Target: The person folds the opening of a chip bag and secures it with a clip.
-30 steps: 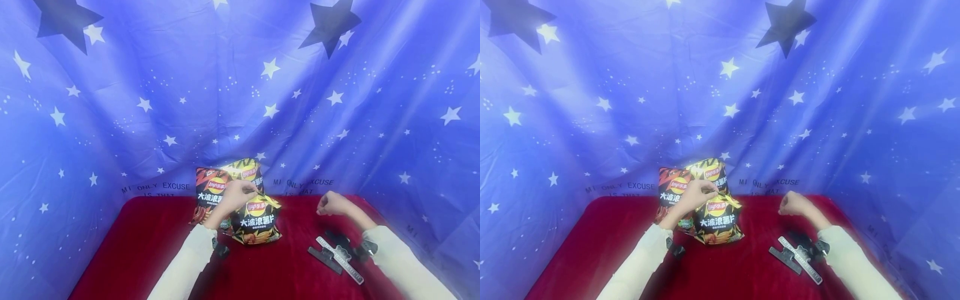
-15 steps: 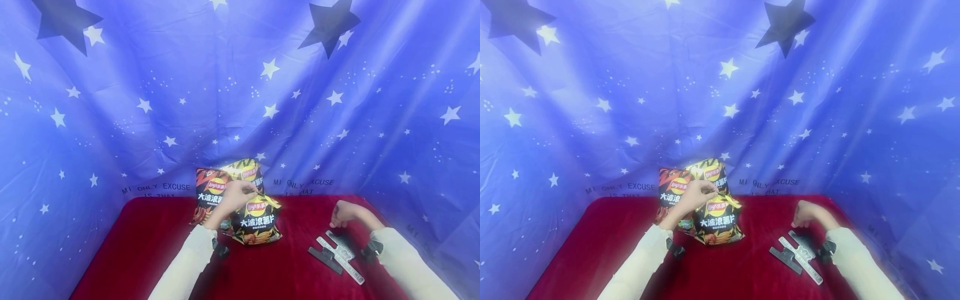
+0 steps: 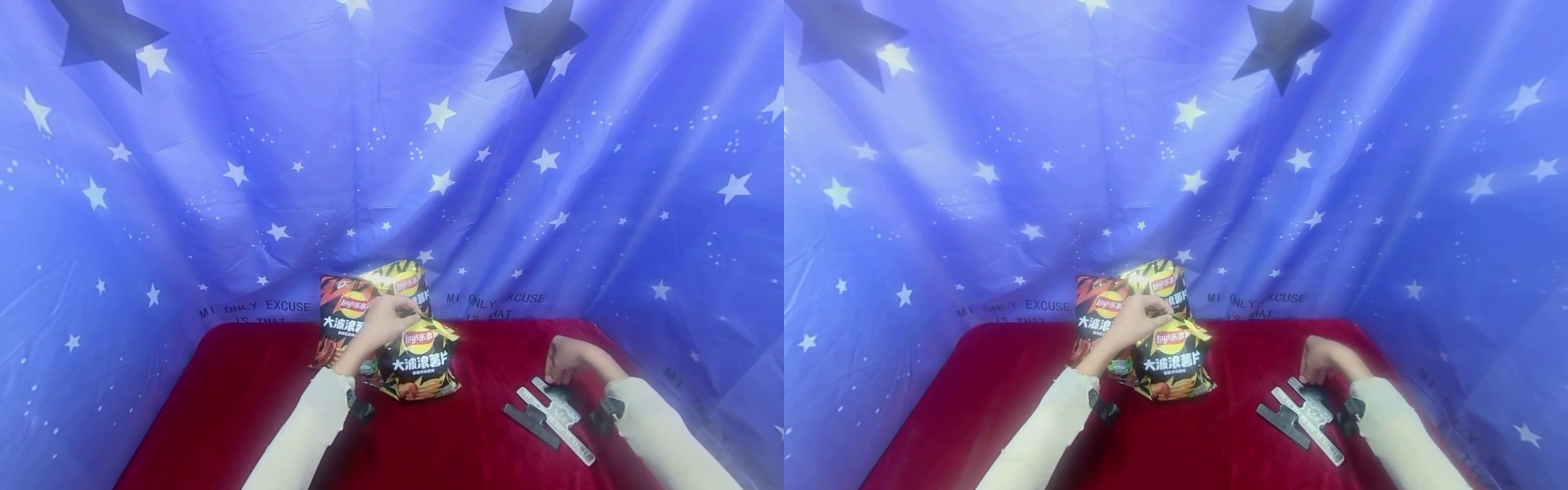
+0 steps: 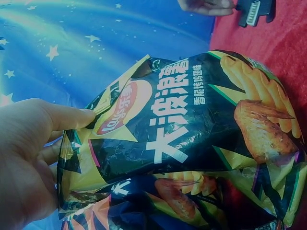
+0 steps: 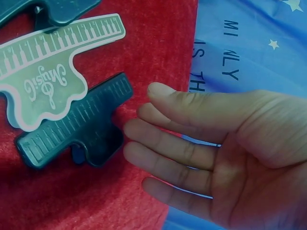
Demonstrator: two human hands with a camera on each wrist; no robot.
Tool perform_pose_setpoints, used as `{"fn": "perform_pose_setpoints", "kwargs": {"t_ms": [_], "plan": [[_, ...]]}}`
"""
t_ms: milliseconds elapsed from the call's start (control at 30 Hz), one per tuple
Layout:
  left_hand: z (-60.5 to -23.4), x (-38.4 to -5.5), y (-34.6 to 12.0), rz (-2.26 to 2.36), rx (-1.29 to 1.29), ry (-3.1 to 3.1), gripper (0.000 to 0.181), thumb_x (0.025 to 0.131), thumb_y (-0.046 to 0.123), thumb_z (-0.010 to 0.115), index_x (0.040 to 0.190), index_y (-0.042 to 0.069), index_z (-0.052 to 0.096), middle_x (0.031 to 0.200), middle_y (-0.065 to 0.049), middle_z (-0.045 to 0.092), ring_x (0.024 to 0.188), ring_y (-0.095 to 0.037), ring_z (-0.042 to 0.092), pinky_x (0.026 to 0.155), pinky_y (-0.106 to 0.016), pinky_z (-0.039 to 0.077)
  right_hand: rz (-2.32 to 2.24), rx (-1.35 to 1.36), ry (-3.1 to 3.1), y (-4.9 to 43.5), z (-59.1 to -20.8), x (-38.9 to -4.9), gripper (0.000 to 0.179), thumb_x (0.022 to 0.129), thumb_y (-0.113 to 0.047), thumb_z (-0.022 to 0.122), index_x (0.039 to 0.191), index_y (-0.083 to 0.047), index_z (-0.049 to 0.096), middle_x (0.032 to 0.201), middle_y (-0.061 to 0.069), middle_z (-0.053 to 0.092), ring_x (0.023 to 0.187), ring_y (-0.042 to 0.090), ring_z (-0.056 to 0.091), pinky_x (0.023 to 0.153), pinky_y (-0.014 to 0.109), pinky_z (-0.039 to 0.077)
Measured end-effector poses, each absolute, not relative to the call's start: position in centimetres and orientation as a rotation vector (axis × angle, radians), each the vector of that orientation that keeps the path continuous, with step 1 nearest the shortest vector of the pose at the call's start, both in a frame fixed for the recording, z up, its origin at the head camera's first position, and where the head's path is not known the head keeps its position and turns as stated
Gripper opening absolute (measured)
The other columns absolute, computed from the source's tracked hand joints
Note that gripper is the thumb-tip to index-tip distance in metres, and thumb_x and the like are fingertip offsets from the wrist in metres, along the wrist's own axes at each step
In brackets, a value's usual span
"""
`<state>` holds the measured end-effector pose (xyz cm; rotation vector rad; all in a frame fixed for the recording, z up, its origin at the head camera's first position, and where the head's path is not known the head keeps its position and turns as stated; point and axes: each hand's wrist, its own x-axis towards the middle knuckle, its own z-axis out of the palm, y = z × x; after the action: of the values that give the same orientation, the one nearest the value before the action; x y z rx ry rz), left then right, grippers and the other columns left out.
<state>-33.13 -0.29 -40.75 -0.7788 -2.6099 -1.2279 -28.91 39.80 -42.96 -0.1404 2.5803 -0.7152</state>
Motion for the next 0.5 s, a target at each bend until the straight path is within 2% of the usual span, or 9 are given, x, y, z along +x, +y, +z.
{"fn": "perform_pose_setpoints", "kwargs": {"t_ms": [167,333,500], "plan": [[-40.8,-33.0,-0.3,-1.229,-0.780,-2.608,0.016,0.090,0.017,0.076,0.104,0.010,0.078,0.108,-0.003,0.079,0.106,-0.022,0.073,0.100,-0.040,0.056,-0.703,-0.113,2.598,39.9,-43.6,-28.7,0.006,0.073,0.006,0.074,0.077,0.002,0.073,0.069,0.015,0.073,0.067,0.029,0.074,0.062,0.040,0.061],[-40.8,-32.9,-0.3,-1.242,-0.774,-2.604,0.017,0.090,0.017,0.077,0.105,0.010,0.078,0.109,-0.003,0.079,0.107,-0.022,0.073,0.100,-0.041,0.056,-0.716,-0.097,2.583,40.0,-44.2,-28.5,0.005,0.075,0.002,0.076,0.078,0.001,0.073,0.067,0.012,0.073,0.064,0.024,0.073,0.059,0.036,0.058],[-40.8,-32.9,-0.3,-1.286,-0.733,-2.589,0.018,0.089,0.016,0.077,0.105,0.010,0.079,0.110,-0.004,0.079,0.106,-0.024,0.073,0.100,-0.044,0.056,-0.719,-0.088,2.576,40.1,-44.5,-28.6,0.005,0.077,0.000,0.076,0.081,0.001,0.073,0.069,0.010,0.074,0.067,0.025,0.073,0.063,0.039,0.057]]}}
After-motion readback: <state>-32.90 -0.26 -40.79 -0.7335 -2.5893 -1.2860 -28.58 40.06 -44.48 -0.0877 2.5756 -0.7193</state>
